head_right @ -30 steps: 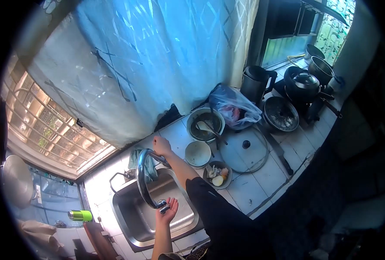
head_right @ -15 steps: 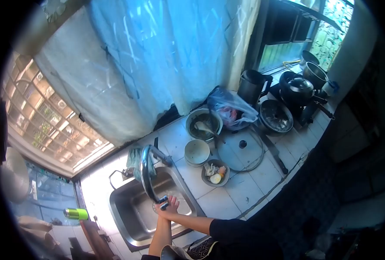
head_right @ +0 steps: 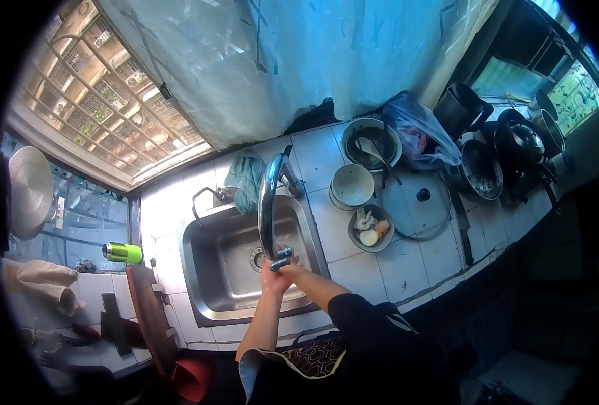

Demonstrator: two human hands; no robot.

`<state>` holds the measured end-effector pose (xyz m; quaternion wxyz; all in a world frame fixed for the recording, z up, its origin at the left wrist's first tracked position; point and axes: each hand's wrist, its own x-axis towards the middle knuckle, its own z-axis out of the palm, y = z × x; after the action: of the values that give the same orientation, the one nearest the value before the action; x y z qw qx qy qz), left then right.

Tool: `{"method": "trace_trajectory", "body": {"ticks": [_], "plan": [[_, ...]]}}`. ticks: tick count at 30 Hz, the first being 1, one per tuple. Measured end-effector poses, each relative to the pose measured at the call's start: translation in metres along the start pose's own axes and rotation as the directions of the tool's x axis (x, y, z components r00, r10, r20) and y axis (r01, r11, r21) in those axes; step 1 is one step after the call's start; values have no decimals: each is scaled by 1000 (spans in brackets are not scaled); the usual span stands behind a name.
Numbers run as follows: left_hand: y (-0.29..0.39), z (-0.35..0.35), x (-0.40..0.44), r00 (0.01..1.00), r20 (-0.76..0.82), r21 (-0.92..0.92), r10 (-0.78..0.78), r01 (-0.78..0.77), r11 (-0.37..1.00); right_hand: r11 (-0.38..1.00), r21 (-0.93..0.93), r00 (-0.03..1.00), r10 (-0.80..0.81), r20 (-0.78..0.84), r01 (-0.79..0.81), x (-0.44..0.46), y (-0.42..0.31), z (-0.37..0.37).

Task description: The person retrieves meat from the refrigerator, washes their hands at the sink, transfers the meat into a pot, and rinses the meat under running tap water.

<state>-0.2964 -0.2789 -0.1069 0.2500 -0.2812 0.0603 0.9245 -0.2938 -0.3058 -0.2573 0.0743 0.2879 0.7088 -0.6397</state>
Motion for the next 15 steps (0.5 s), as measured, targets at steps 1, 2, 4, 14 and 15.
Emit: {"method": "trace_trajectory", "body": {"ticks": [1,2,4,14,15], "plan": [[9,-21,4,1000,21,75,12,-14,997,975,-220,998,-26,65,40,0,-7,-11],[19,-43,13,999,49,149,18,-26,989,877,-465,988,-62,140,121,-19,-44,-33],[16,-56,17,885,-238,441,400,-268,857,715,-640,958,-171,231,282,-61,-99,-63],[53,-111,38,941,338,195,35,-106,975,621,-700,890,-454,45,352,-22,-36,-29],[59,-104,35,984,171,179,-45,13,984,971,-219,994,-79,79,95,-33,-62,-47]]}}
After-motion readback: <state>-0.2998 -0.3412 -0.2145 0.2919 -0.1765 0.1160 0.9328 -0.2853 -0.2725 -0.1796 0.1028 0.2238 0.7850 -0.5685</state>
